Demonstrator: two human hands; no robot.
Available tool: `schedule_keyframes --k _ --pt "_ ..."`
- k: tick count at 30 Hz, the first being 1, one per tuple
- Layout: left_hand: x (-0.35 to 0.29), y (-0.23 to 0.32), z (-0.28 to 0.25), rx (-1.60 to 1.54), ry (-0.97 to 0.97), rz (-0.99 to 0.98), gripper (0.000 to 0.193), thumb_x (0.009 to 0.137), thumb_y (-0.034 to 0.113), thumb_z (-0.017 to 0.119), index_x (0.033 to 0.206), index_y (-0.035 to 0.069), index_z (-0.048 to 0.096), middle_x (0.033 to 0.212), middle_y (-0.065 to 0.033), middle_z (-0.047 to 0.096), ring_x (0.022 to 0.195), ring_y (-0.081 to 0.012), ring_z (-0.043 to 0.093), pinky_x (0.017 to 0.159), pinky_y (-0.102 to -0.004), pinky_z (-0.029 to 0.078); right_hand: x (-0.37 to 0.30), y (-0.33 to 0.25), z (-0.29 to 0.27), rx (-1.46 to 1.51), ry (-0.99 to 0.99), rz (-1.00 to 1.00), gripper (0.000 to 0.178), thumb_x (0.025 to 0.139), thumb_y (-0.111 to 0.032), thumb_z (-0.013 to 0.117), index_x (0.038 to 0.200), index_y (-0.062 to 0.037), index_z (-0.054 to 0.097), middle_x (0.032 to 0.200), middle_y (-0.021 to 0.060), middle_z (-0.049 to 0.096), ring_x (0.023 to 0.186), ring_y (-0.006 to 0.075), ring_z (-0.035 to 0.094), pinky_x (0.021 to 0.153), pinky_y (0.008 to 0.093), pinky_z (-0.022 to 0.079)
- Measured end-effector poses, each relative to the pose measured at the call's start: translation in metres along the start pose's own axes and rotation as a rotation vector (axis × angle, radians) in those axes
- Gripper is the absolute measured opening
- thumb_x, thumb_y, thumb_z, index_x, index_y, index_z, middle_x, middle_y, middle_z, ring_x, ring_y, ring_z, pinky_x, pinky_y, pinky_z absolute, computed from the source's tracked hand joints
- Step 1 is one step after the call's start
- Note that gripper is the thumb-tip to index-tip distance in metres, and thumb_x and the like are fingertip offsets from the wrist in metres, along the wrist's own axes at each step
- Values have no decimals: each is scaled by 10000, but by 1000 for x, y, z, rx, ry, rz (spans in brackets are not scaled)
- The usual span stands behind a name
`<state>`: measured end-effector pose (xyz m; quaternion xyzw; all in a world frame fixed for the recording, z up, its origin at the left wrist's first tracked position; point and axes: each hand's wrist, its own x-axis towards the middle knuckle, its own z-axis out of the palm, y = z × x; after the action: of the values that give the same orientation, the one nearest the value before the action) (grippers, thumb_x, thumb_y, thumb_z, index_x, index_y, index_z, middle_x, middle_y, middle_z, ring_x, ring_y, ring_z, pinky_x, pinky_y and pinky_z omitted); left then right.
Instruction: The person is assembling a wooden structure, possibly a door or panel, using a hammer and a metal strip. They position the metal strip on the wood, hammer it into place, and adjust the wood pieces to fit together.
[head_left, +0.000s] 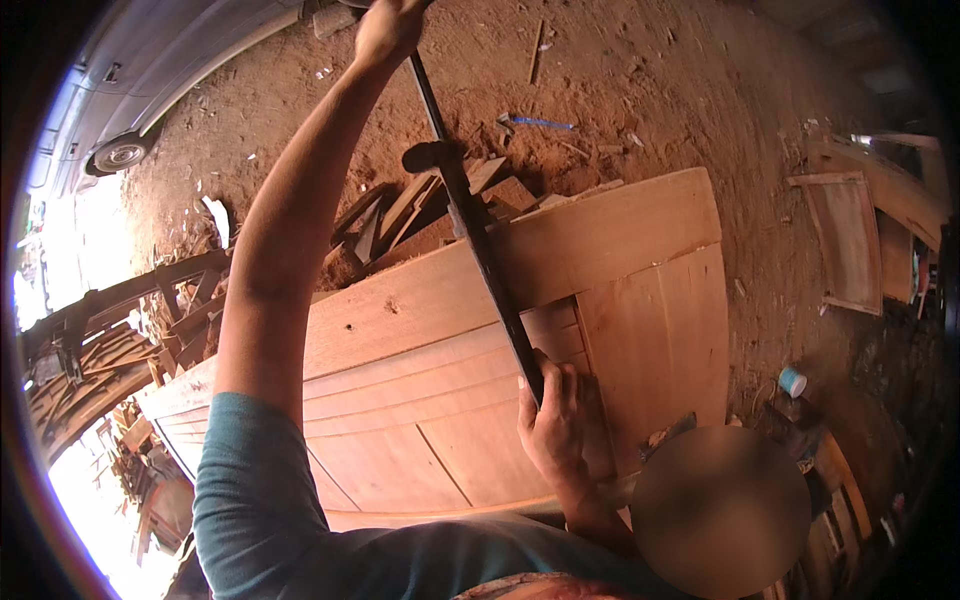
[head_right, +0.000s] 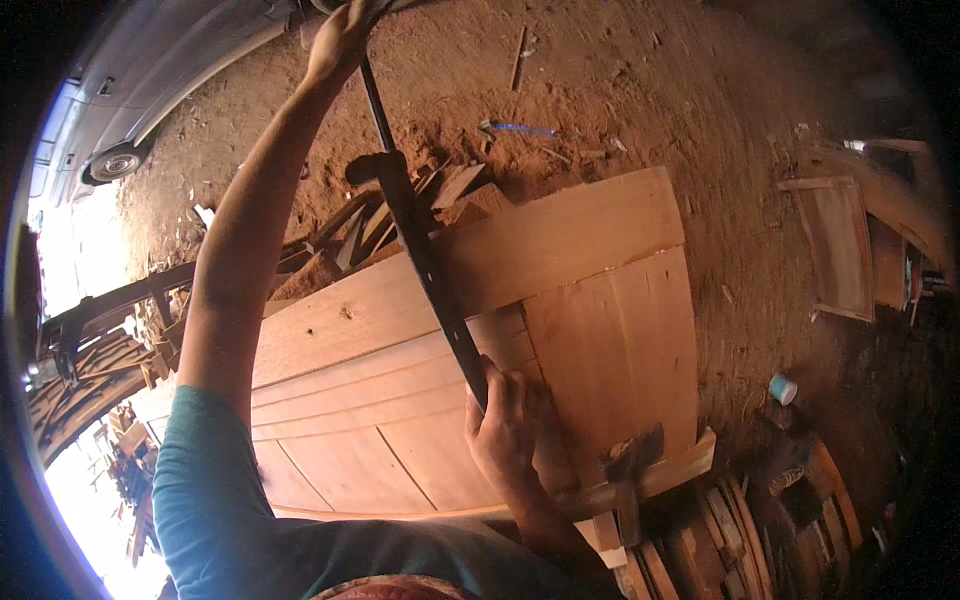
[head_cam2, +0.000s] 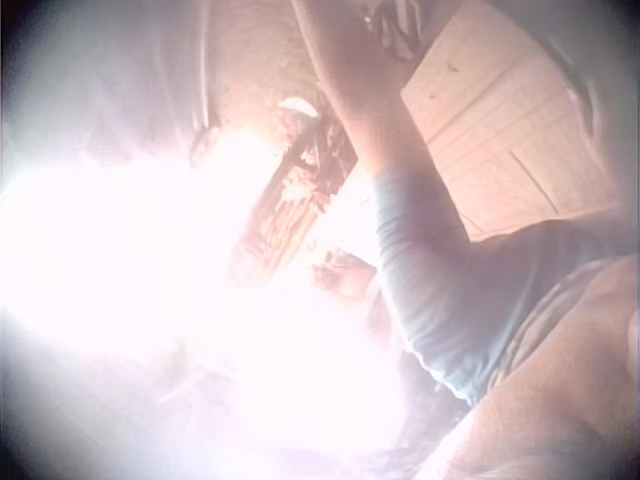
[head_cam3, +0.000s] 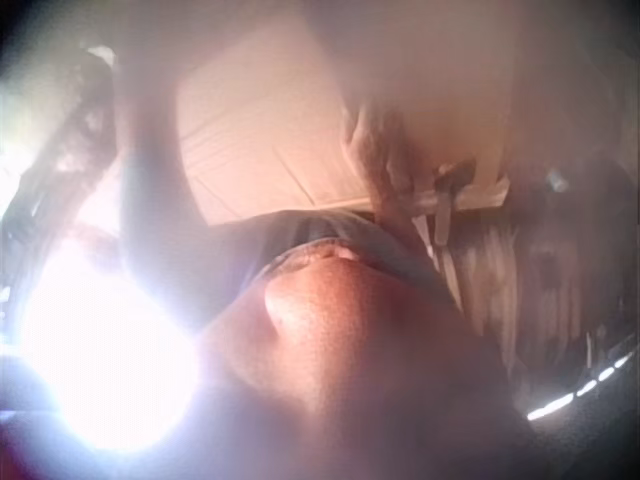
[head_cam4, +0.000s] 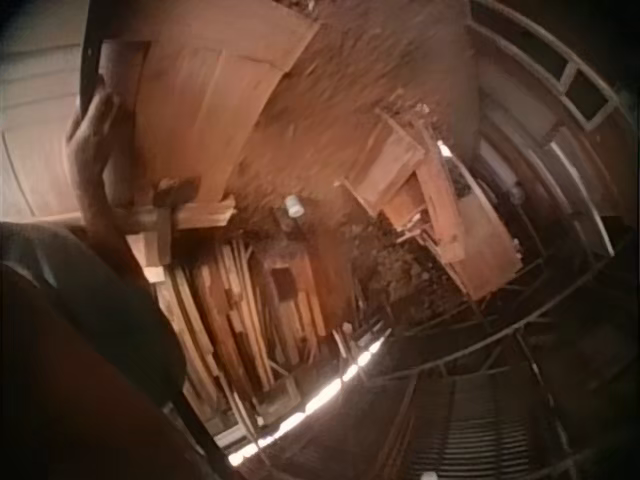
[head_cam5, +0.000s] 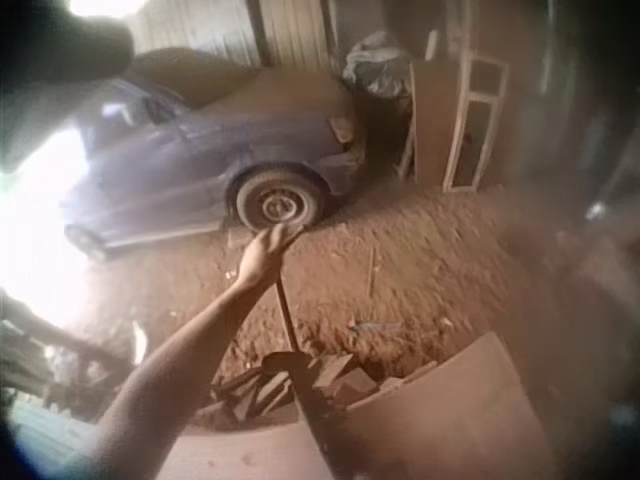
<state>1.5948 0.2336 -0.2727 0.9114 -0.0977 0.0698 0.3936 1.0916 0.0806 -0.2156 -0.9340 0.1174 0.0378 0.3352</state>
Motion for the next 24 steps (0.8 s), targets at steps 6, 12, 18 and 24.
schedule_keyframes --k 6,12,18,24 --pt "8 64 29 -332 44 -468 865 833 787 563 1191 12 706 1118 -185 696 1081 -297 639 963 -396 464 2 0 1 2 4 29 344 943 -156 638 1259 -38 566 1044 173 584 975 372 569 859 479 449" --pt "30 -57 11 -1388 113 -210 495 890 505 585 1071 50 651 955 -111 640 912 -276 570 1037 -523 352 -2 4 7 100 -5 43 333 947 -184 638 1243 -42 581 1000 170 575 959 381 578 836 477 463" --pt "-18 -81 -26 -1655 15 -409 364 913 305 535 1101 0 594 1277 -233 594 1256 -410 534 1153 -565 349 1 3 1 48 0 46 318 952 -146 629 1245 -35 573 1015 177 576 952 369 583 812 455 476" --pt "45 -61 -76 657 -220 410 461 1005 378 530 1403 145 552 1312 -184 641 1212 -338 617 1020 -458 473 6 -3 -4 3 15 44 302 960 -141 629 1237 -30 578 1021 183 571 941 371 582 796 452 483"
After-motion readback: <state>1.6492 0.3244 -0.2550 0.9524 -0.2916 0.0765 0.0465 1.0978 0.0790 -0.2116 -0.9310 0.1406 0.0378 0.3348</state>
